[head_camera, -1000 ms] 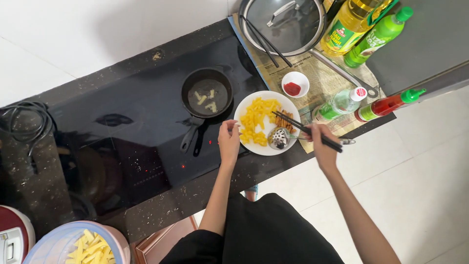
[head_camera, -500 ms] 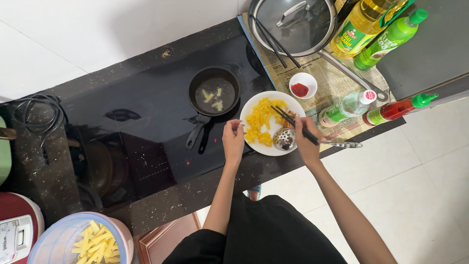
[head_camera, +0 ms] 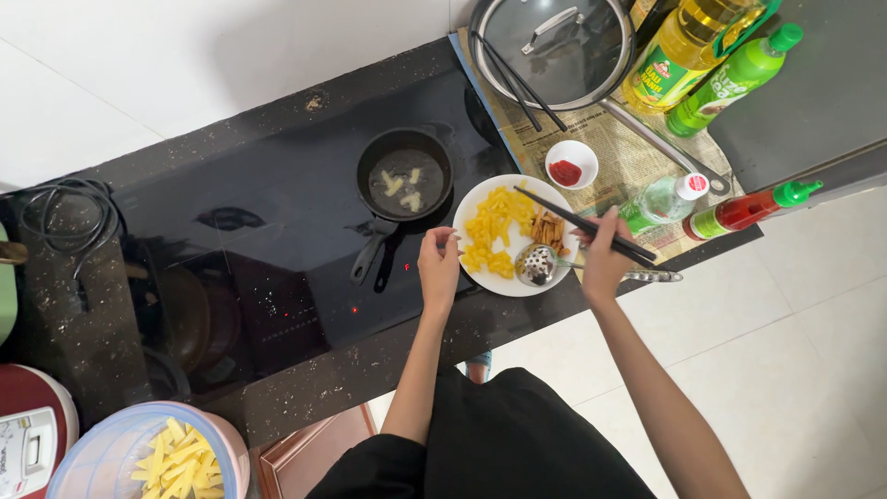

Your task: The person is frying french fries in a pan and transferring them to a plate with sliced fruit.

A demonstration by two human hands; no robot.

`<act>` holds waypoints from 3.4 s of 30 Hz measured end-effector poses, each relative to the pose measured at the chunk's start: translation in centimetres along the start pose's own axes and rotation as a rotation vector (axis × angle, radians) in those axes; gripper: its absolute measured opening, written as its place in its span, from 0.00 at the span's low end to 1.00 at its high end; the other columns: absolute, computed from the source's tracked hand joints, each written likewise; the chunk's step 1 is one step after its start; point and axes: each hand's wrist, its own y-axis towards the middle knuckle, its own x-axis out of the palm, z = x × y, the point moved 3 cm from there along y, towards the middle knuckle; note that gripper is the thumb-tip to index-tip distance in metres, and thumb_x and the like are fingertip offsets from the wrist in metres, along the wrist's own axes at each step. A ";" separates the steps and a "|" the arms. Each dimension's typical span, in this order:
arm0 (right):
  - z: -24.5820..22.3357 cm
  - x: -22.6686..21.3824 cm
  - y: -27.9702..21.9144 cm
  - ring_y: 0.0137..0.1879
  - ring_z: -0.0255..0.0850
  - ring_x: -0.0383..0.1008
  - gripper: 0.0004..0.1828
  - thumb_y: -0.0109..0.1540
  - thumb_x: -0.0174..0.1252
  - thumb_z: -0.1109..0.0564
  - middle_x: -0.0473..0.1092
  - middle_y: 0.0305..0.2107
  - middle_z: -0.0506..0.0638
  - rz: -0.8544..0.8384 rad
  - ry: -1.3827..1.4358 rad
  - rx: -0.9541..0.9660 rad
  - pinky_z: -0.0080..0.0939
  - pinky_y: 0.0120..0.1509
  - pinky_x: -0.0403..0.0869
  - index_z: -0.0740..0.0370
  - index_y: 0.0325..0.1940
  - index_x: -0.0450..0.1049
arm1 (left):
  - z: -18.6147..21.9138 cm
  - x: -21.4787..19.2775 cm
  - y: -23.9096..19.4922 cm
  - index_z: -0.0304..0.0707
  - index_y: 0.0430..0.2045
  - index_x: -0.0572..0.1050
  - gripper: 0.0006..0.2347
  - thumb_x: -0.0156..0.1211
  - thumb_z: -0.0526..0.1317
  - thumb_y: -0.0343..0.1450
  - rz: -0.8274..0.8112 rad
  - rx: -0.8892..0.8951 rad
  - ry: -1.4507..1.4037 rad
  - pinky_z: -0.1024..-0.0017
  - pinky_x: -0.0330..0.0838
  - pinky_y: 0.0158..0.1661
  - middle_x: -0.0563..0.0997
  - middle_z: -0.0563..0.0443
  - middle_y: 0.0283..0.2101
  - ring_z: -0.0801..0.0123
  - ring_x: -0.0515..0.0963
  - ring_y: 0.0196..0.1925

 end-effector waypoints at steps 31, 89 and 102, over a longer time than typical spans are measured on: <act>-4.3 0.0 0.7 0.37 0.28 0.79 0.14 0.70 0.56 0.54 0.79 0.31 0.49 -0.556 -0.355 -0.063 0.29 0.41 0.75 0.67 0.46 0.80 | -1.8 -1.8 -0.2 0.30 0.42 0.74 0.07 0.55 0.35 0.75 0.037 0.014 -0.102 0.73 0.79 0.39 0.82 0.48 0.39 0.71 0.83 0.35; -3.4 9.8 -0.4 0.31 0.32 0.73 0.27 0.76 0.46 0.43 0.74 0.25 0.51 -0.234 -0.020 -0.091 0.30 0.38 0.70 0.68 0.37 0.75 | -1.4 -5.9 -0.6 0.32 0.42 0.75 0.07 0.54 0.36 0.76 0.146 -0.020 -0.153 0.75 0.76 0.36 0.82 0.49 0.39 0.73 0.82 0.33; -6.5 12.0 0.9 0.40 0.32 0.80 0.24 0.73 0.51 0.42 0.79 0.33 0.51 -0.537 -0.178 -0.094 0.29 0.42 0.74 0.65 0.46 0.80 | -0.8 -6.9 -0.1 0.34 0.41 0.75 0.07 0.53 0.38 0.76 0.167 -0.065 -0.149 0.74 0.76 0.35 0.83 0.50 0.39 0.73 0.83 0.33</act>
